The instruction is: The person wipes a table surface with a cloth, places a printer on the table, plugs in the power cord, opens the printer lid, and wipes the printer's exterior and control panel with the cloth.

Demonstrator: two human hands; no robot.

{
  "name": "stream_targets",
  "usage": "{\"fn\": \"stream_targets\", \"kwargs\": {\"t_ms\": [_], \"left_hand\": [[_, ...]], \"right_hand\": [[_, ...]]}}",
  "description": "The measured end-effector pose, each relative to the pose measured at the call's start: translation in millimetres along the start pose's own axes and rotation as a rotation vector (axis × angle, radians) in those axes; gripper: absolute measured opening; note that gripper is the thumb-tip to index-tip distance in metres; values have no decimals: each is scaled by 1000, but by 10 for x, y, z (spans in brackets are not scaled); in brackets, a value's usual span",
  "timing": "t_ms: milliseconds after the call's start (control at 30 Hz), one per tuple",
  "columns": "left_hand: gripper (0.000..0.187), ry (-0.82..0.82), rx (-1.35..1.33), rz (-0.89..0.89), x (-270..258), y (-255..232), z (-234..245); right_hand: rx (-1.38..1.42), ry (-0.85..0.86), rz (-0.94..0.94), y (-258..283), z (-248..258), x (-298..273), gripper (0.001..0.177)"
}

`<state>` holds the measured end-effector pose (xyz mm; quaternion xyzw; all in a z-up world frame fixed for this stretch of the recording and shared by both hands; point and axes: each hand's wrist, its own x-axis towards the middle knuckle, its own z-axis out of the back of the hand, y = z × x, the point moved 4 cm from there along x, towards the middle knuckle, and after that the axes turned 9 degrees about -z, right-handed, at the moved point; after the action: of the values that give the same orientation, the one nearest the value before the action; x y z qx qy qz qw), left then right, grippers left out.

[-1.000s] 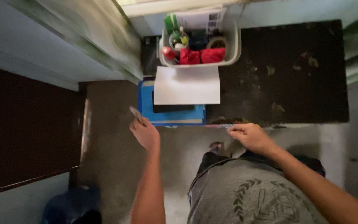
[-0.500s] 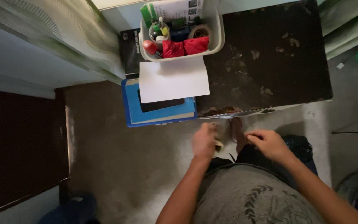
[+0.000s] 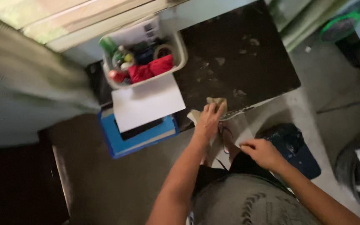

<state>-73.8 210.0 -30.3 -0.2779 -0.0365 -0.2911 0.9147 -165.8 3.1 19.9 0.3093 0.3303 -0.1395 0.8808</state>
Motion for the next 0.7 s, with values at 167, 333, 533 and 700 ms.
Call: {"fn": "stream_targets", "kwargs": {"t_ms": [167, 333, 533, 700], "left_hand": [[32, 397, 454, 113, 80, 396, -198], [60, 120, 621, 75, 15, -163, -290], [36, 287, -251, 296, -182, -1453, -1253], [35, 469, -503, 272, -240, -2404, -1960]], "right_hand": [[145, 53, -194, -612, -24, -182, 35], [348, -47, -366, -1286, 11, -332, 35], [564, -183, -421, -2174, 264, -398, 33], [709, -267, -438, -3270, 382, -573, 31]]}}
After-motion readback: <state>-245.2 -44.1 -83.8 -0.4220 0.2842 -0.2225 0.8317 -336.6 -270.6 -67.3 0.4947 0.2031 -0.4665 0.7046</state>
